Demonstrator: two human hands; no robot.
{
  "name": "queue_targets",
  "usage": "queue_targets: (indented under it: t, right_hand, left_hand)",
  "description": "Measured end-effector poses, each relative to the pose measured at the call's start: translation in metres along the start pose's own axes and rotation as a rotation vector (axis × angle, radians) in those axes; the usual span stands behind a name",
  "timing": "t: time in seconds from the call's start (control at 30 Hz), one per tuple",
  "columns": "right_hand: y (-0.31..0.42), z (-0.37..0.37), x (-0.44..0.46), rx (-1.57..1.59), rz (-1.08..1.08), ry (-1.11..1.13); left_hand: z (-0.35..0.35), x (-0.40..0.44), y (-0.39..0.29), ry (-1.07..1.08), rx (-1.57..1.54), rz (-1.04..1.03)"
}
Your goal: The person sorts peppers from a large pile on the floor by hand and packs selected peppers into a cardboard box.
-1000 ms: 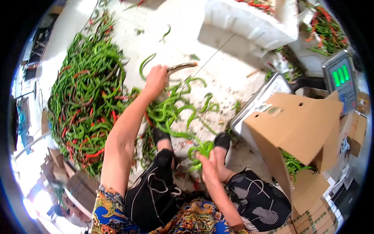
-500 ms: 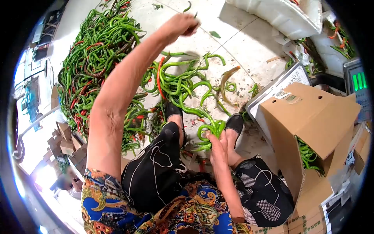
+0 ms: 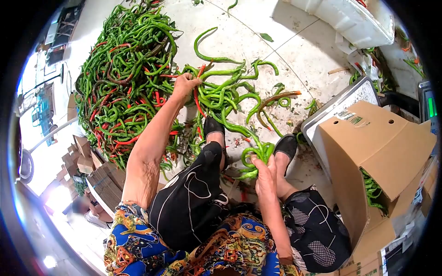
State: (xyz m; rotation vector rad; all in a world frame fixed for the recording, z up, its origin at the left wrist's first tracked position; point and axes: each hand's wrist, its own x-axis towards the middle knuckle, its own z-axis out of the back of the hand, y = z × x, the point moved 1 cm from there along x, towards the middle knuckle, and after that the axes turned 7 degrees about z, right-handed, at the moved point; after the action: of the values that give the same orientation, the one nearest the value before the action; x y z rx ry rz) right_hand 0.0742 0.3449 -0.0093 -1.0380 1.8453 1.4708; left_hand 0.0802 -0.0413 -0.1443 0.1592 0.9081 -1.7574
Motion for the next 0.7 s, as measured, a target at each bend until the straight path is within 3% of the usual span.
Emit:
queue_targets:
  t: [0.07, 0.17, 0.23, 0.3, 0.37, 0.43, 0.5, 0.6, 0.7]
  right_hand:
    - [-0.001, 0.001, 0.001, 0.001, -0.013, 0.015]
    - [0.002, -0.002, -0.001, -0.011, -0.022, 0.031]
    - [0.004, -0.002, -0.001, -0.014, -0.015, 0.024]
    - [0.002, -0.002, -0.002, -0.008, -0.01, 0.014]
    - [0.001, -0.003, -0.001, -0.013, -0.021, -0.01]
    - [0.001, -0.003, 0.0, -0.026, -0.031, -0.014]
    - [-0.001, 0.0, 0.002, -0.043, -0.039, -0.006]
    - [0.0, -0.002, 0.001, -0.039, -0.043, -0.003]
    - [-0.001, 0.0, 0.001, -0.029, -0.009, -0.008]
  left_hand:
    - [0.004, -0.015, -0.016, -0.048, 0.082, -0.022]
    - [0.002, -0.006, -0.008, 0.249, 0.055, 0.131]
    - [-0.001, 0.003, -0.003, 0.254, -0.313, 0.158]
    - [0.029, 0.004, -0.017, 0.186, -0.296, 0.189]
    - [0.05, -0.014, -0.052, 0.1, -0.662, 0.186]
    - [0.071, -0.008, -0.058, 0.034, -0.499, 0.043]
    - [0.069, 0.007, -0.061, -0.231, -0.085, -0.216]
    - [0.033, 0.014, -0.068, -0.228, 0.401, -0.506]
    - [-0.016, 0.017, -0.061, -0.1, 0.606, -0.456]
